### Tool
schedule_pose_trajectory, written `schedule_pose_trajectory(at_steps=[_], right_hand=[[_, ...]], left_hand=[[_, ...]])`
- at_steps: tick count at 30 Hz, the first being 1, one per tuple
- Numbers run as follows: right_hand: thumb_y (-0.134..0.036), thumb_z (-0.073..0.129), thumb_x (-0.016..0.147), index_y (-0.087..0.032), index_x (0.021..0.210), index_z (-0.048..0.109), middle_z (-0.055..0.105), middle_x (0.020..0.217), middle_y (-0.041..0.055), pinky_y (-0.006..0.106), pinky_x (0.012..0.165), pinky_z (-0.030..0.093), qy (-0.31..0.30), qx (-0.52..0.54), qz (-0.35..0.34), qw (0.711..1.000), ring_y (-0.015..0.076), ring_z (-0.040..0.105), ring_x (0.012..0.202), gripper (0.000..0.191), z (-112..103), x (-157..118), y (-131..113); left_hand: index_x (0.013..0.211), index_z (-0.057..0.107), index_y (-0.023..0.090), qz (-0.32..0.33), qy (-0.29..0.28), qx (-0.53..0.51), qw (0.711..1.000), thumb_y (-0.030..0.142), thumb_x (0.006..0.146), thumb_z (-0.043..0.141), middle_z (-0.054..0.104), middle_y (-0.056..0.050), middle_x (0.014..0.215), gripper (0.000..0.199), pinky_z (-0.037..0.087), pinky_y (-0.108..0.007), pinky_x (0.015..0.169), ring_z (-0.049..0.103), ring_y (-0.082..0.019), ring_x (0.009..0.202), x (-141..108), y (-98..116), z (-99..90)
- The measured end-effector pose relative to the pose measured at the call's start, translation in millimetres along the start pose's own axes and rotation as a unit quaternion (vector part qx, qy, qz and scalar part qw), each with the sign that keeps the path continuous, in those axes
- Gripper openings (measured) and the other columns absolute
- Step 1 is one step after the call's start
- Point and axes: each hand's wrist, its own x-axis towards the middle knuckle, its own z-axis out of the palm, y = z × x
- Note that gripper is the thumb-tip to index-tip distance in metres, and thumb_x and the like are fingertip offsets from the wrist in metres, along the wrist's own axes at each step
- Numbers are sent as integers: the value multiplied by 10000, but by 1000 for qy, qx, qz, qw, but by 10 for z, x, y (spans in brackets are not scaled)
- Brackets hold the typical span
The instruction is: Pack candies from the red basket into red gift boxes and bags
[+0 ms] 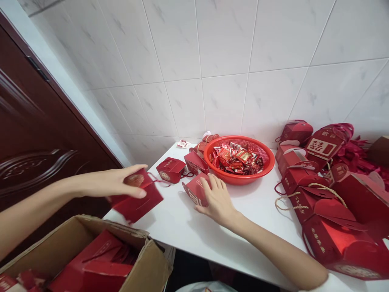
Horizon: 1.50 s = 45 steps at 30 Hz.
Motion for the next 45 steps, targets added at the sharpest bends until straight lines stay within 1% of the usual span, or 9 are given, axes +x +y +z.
schedule_pose_trajectory(at_steps=[3,5,9,15,22,25,29,36,45], right_hand=[[-443,813,707,-86,1504,304,325,1516,334,590,1065,347,-34,4,59,998,444,355,1397,1010,56,35,62],[-403,790,726,-103,1530,257,367,1490,314,569,1027,398,-53,19,79,995,430,431,1343,1011,65,36,78],[-299,734,715,-114,1553,203,469,1360,247,520,930,491,-67,88,101,989,382,541,1191,1009,-34,-57,179],[-275,710,693,-232,1553,146,342,1501,181,495,1056,434,41,295,-25,954,334,392,1368,1029,-189,-332,558],[-300,722,711,-243,1487,237,370,1485,167,452,1077,438,106,388,4,916,306,423,1372,917,-15,-540,763],[-337,746,723,-215,1483,227,377,1489,179,462,1121,394,110,364,18,925,304,436,1367,928,71,-622,855],[-492,769,737,-192,1456,302,449,1447,187,481,1102,416,101,292,58,949,322,478,1326,909,35,-707,908],[-541,577,892,-209,1432,441,431,1450,178,538,1100,396,241,129,-9,962,340,426,1355,649,-272,-719,736],[-380,492,984,-240,1057,744,434,1476,161,553,1058,404,150,38,5,988,335,444,1339,297,-384,-560,561]], left_hand=[[1594,134,206,64,-94,6,993,606,656,695,540,-134,1457,1164,535,-268,792,635,-302,1167,235,269,82],[1597,120,208,156,-83,39,984,596,695,665,391,-146,1565,1122,487,-310,968,502,-320,1342,417,280,195],[1588,162,149,185,-38,141,972,547,680,666,236,-180,1627,1112,355,-396,1139,301,-347,1473,715,165,405],[1257,625,193,292,33,97,951,504,801,567,521,-146,1443,555,354,-460,1139,417,-333,1389,882,348,572],[804,577,194,385,-45,-145,910,405,807,619,646,-52,1029,216,537,-335,859,640,-192,938,727,949,946],[849,584,198,396,-46,-125,909,236,737,597,650,-47,1018,120,540,-334,833,644,-195,924,694,1102,1079],[885,652,196,398,-2,-56,916,129,690,473,684,-48,1000,273,532,-339,827,630,-195,871,754,1167,1194],[1048,743,185,384,38,-5,923,103,734,456,658,-78,1047,433,506,-347,948,637,-220,960,782,1238,1296],[1088,746,178,398,17,9,917,116,783,474,580,-82,978,414,531,-341,881,616,-209,922,702,1248,1406]])
